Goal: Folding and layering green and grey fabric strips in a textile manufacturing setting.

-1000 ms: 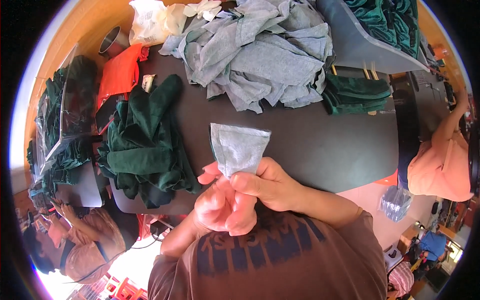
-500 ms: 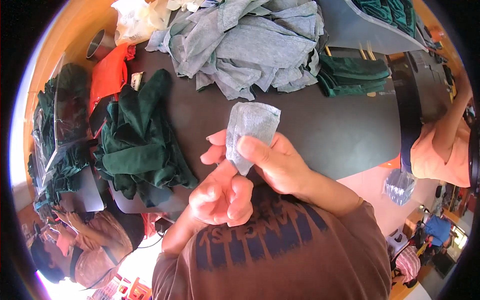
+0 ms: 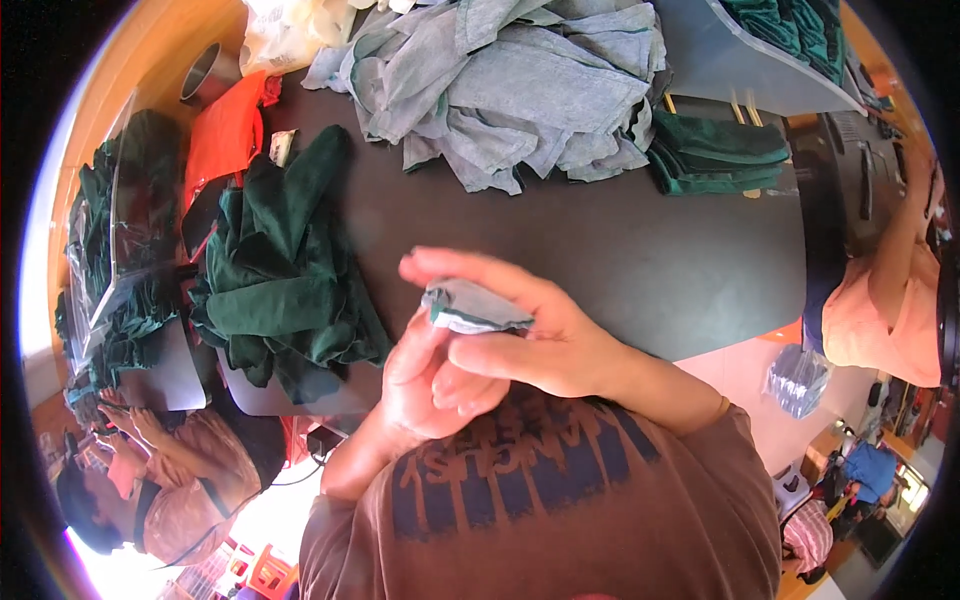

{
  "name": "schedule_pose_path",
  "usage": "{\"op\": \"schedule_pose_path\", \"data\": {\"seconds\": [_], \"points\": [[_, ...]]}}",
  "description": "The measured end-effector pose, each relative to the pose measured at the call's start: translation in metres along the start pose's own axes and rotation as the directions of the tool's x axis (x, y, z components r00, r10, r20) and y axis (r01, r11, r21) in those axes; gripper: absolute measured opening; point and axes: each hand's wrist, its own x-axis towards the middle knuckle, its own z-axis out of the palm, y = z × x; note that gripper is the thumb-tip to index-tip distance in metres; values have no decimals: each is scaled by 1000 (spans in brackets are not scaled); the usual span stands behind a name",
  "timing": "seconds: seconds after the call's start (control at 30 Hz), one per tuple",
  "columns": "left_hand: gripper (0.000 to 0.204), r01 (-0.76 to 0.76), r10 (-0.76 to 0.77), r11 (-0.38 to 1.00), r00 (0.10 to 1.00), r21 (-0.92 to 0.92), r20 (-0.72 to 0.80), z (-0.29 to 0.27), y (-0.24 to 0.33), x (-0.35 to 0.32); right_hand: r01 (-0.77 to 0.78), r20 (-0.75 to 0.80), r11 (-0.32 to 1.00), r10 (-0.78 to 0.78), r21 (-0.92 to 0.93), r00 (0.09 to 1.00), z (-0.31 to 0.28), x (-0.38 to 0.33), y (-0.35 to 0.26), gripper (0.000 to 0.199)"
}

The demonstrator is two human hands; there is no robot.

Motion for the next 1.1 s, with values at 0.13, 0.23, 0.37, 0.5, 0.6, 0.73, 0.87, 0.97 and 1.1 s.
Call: {"op": "schedule_pose_path", "data": {"seconds": [0.13, 0.23, 0.37, 0.5, 0.6, 0.73, 0.87, 0.97, 1.1], "points": [[29, -30, 52, 967, 995, 253, -80, 0, 1, 0, 397, 144, 684, -398, -611, 906, -19, 5, 2, 60], [32, -41, 52, 949, 998, 312, -28, -3, -3, -2, 391, 175, 747, -355, -537, 918, -15, 7, 6, 53], [44, 130, -165, 981, 950, 145, 266, -9, 2, -7, 206, 155, 963, -180, -172, 971, -4, 7, 18, 47], [35, 165, -169, 986, 962, 36, 215, -11, 7, -13, 235, 163, 918, -191, -319, 968, -5, 9, 15, 48], [21, 169, -178, 982, 979, 86, 100, -5, 24, -13, 353, 198, 777, -292, -521, 936, -12, 9, 12, 53], [14, 295, -275, 854, 955, 429, -110, 6, 41, -21, 330, 261, 889, -253, -317, 932, -14, 7, 3, 46], [13, 265, -226, 807, 964, 528, -138, 5, 49, -23, 225, 94, 947, -208, -228, 974, -12, 5, 9, 37], [18, 259, -141, 717, 963, 647, -229, 20, 48, -23, 322, 118, 802, -306, -502, 945, -17, 7, 7, 33], [27, 106, -17, 385, 994, 917, -108, 11, 52, -20, 377, 183, 700, -339, -606, 923, -12, 9, 3, 27]]}}
